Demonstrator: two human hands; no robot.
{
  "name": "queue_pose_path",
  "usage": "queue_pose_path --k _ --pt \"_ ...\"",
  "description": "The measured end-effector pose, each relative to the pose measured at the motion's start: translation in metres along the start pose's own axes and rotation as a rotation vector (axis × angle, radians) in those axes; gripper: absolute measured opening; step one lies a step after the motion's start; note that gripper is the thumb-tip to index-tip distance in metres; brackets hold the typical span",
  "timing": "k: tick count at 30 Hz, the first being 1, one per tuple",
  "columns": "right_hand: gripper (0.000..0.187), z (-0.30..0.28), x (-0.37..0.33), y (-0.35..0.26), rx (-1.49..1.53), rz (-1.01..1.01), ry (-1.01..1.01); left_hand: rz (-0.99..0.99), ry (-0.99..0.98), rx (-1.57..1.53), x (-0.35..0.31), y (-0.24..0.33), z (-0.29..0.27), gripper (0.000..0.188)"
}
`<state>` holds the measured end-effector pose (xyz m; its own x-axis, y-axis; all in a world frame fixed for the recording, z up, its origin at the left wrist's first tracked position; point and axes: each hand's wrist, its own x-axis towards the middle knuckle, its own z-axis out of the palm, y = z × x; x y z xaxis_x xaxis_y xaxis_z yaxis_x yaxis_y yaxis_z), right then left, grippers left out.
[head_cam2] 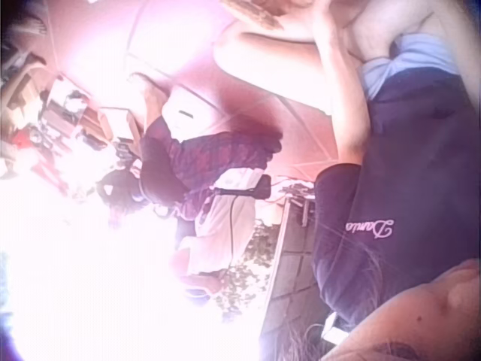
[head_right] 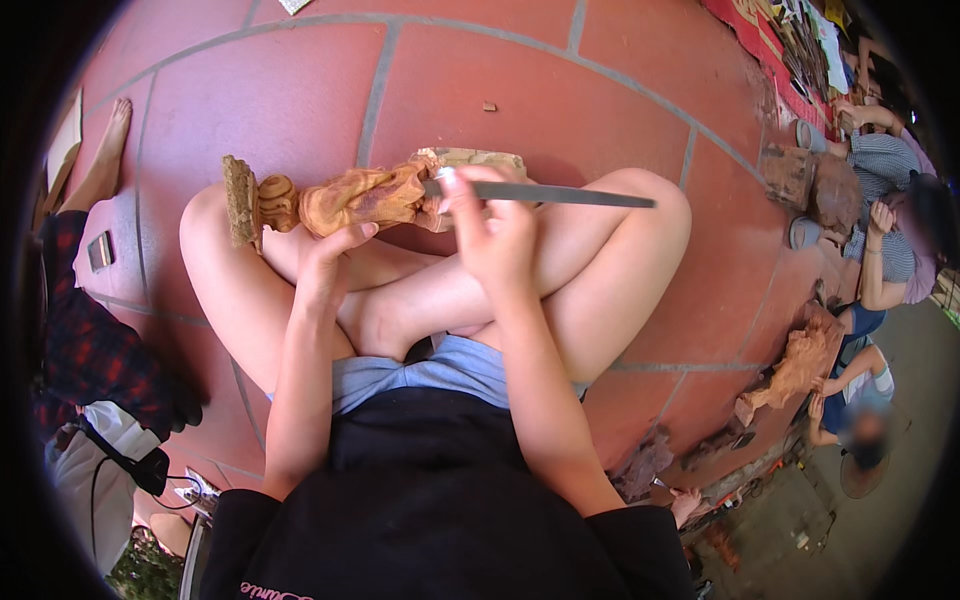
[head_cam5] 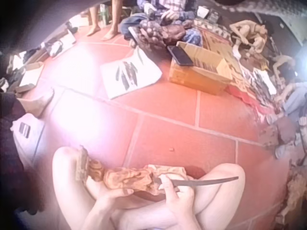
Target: The person sits cross-legged on a tiled floor and uses a metal file to shape a piece of wood held in their lap. They rotate the wood to work on different sides, removing material with the file.
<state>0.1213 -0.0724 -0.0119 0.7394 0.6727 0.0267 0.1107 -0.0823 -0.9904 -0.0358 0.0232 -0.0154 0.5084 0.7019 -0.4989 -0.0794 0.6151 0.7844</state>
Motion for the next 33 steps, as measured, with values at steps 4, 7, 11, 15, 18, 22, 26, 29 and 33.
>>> queue_pose_path --k 4,7,11,15,18,22,26,29,33 --pt "0.009 0.005 0.008 -0.023 -0.253 -0.284 -0.061 0.011 -0.001 -0.005 0.0 0.0 0.004 0.051" --pt "0.01 0.013 0.005 -0.021 -0.33 -0.247 -0.093 -0.003 -0.009 -0.017 0.001 0.003 0.002 0.051" --pt "0.008 0.005 0.012 -0.02 -0.107 -0.042 -0.009 0.018 -0.01 -0.017 0.0 0.002 0.0 0.051" --pt "0.012 0.02 0.008 -0.033 -0.336 -0.189 -0.205 -0.016 -0.036 -0.018 -0.003 0.002 0.003 0.052" --pt "0.012 -0.001 0.017 -0.021 -0.168 -0.004 -0.059 -0.016 -0.033 0.005 -0.007 -0.002 -0.002 0.06" --pt "0.01 -0.008 0.01 -0.038 -0.339 -0.177 -0.182 0.038 -0.074 -0.02 -0.009 -0.001 0.0 0.07" --pt "0.006 -0.005 0.003 -0.042 -0.297 -0.149 -0.183 0.065 -0.134 -0.029 -0.011 0.0 -0.004 0.076" --pt "0.01 -0.03 0.002 -0.028 -0.199 -0.005 -0.006 0.077 -0.145 -0.035 -0.009 0.006 0.002 0.077" --pt "0.016 -0.042 0.005 -0.039 -0.145 -0.021 0.051 0.12 -0.138 -0.093 -0.009 0.013 0.007 0.071"
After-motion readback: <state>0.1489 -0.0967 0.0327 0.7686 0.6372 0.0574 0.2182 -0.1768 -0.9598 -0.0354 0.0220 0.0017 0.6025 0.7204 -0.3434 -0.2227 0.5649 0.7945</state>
